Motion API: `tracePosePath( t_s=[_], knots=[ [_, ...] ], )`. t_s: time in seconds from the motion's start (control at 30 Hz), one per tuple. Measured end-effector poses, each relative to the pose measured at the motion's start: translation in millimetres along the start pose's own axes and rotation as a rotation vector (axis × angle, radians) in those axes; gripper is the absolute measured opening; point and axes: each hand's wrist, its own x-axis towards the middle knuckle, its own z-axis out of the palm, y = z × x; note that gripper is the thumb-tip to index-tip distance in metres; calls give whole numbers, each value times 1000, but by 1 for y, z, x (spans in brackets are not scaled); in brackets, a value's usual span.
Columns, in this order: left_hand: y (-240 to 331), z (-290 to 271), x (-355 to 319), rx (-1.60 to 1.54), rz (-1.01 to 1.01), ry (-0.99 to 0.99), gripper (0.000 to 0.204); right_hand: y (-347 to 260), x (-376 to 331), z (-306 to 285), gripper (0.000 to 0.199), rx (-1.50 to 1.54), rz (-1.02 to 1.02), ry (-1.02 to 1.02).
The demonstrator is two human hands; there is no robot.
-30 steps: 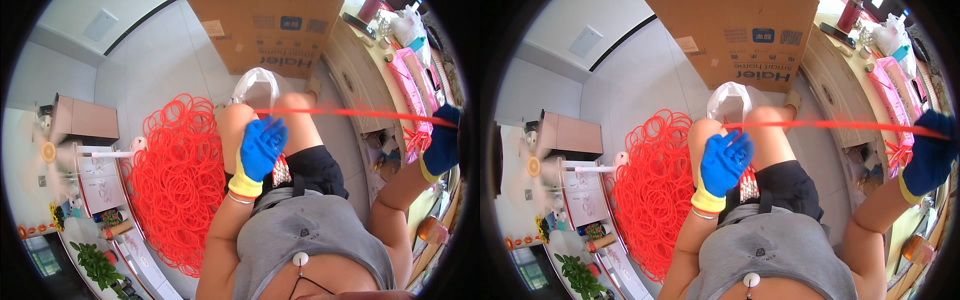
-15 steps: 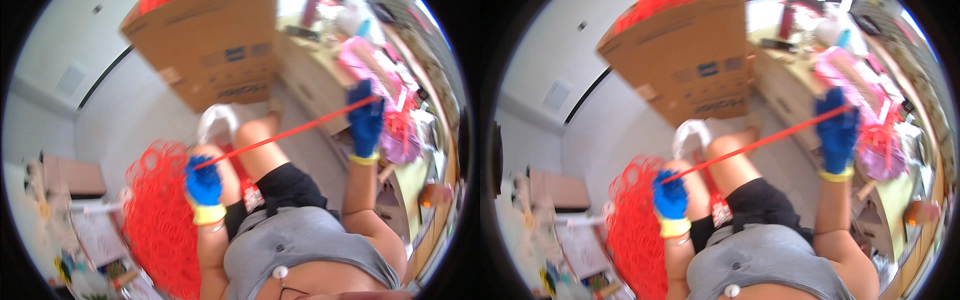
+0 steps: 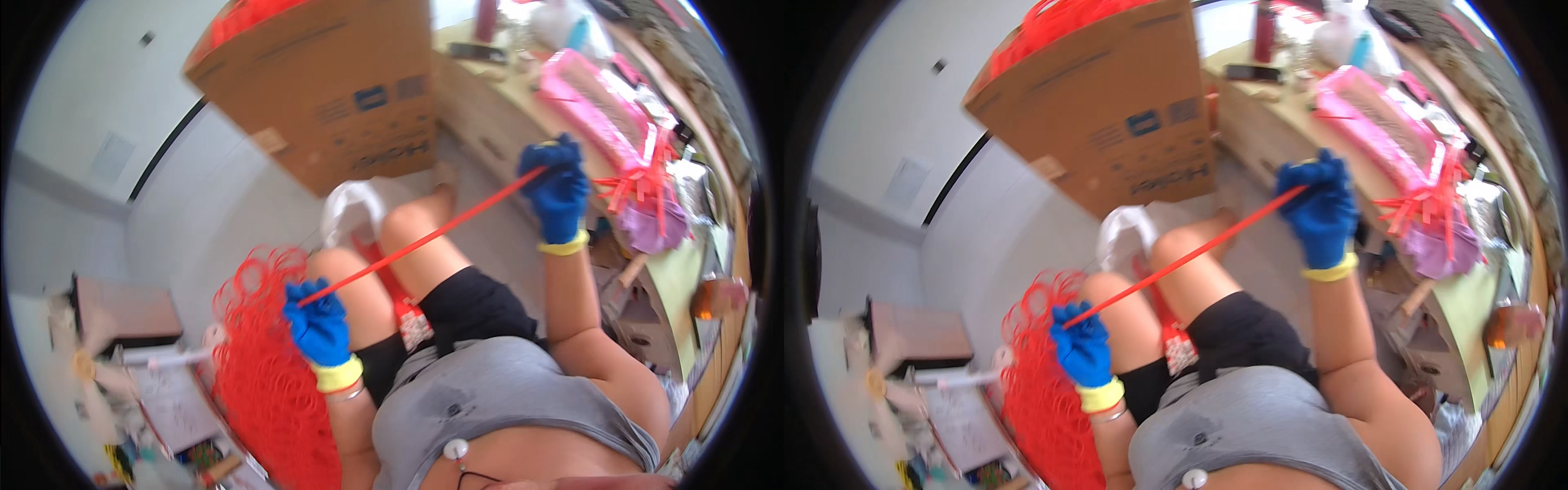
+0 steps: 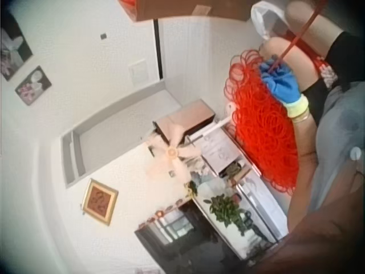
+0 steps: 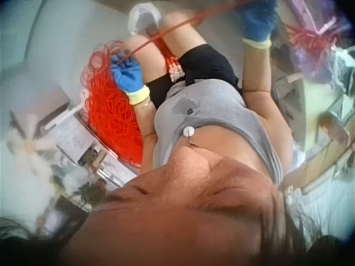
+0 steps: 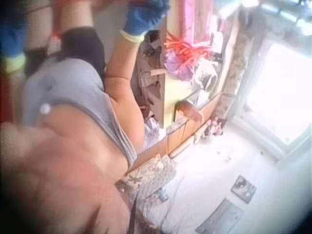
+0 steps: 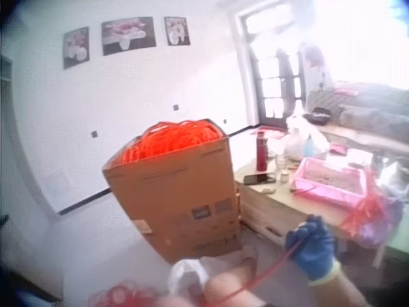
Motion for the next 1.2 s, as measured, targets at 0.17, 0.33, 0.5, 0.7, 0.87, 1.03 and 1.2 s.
tracePosePath(
  t_s=[0.17, 0.33, 0.5, 0.7, 0.87, 1.03, 1.2],
  knots=[
    [3, 22, 1, -94, 95, -60, 35, -23, -7, -12, 23, 140, 4, 251],
    [1, 58, 2, -19, 169, -81, 23, -5, -3, -15, 22, 331, 19, 265],
    [23, 79, 0, -117, 64, -390, 36, 9, -8, -5, 15, 212, 187, 29],
    [68, 126, -11, 567, -56, -1035, 36, 25, -28, 76, 32, -560, 440, -474],
    [40, 155, -72, 1622, -115, -601, 27, 84, -43, 126, 21, -1300, 514, -995],
    [12, 150, -82, 1913, 19, -532, 25, 120, -82, 118, 21, -1613, 379, -1138],
    [3, 153, -94, 2059, 32, -495, 23, 133, -89, 128, 21, -1743, 458, -1186]
  ],
)
